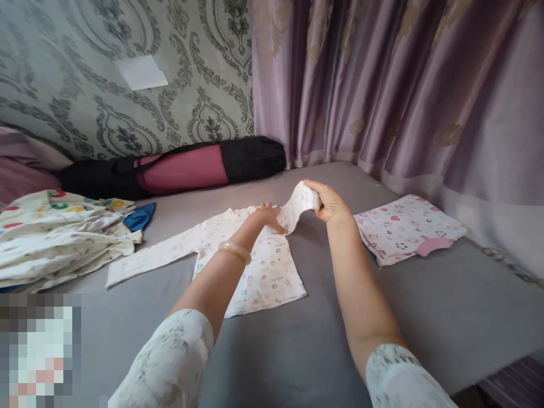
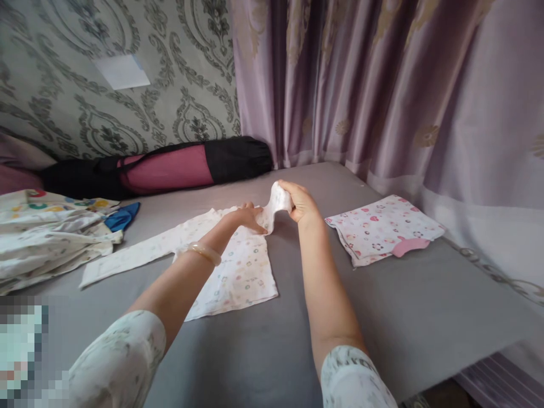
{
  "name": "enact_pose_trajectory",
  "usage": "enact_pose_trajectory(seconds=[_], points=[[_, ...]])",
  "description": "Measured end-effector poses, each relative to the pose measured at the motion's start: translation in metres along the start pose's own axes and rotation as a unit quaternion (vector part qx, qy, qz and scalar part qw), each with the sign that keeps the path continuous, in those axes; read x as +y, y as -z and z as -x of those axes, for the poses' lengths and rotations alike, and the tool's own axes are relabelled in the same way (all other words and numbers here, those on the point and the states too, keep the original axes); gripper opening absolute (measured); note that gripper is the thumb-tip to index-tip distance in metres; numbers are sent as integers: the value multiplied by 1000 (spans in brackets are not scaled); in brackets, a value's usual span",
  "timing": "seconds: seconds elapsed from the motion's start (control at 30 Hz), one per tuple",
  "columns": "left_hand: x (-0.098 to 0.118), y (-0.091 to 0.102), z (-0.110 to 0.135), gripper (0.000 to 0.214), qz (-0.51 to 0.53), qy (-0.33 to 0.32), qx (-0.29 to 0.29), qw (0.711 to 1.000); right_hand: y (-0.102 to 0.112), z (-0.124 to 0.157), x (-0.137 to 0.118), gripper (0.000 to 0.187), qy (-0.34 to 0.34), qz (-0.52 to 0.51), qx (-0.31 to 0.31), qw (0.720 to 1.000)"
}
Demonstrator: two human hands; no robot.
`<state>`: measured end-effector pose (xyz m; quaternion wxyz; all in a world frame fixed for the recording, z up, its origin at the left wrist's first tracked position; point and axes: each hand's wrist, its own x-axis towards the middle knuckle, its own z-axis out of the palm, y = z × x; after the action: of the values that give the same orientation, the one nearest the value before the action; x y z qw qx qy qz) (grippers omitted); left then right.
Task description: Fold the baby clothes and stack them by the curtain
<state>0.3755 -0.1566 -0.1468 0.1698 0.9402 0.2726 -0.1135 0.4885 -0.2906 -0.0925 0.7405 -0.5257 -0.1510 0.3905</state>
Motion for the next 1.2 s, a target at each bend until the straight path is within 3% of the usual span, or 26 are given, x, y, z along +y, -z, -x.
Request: enact_pose_trajectory(seconds=[0.13,0.23,0.37,0.47,0.57,0.63,0.7,0.83,0.93,1.0,1.1,1.2], points=[[-11,-10,5,97,68,-14,57,996,-5,2,3,9,-3,13,12,1000],[-26,-17,22,76,232,9,134,963,-15,4,8,7,5,21,0,1000],[-49,-21,57,47,508,86,193,835,-39,13,27,4,1,58,-19,998],[-65,-22,82,43,633,111,193,741,-61,25,48,13,-9,104,-99,990],[-75,-27,95,52,684,130,176,696,-74,35,65,30,-42,146,-214,965],[-79,-32,98,57,687,157,176,687,-75,37,71,40,-62,164,-245,954],[-82,-38,98,55,677,168,189,691,-70,32,71,46,-65,167,-235,955],[-87,-46,97,64,615,163,227,738,-50,14,54,46,-55,146,-154,976],[-88,-48,99,74,583,106,226,773,-32,3,40,46,-41,132,-95,986],[-85,-47,100,64,576,56,231,782,-22,-2,35,46,-28,126,-70,989],[-81,-43,98,40,568,0,278,775,-11,-6,32,44,-19,118,-53,991],[-80,-39,97,32,577,-20,335,744,-6,-8,34,43,-24,104,-43,993]])
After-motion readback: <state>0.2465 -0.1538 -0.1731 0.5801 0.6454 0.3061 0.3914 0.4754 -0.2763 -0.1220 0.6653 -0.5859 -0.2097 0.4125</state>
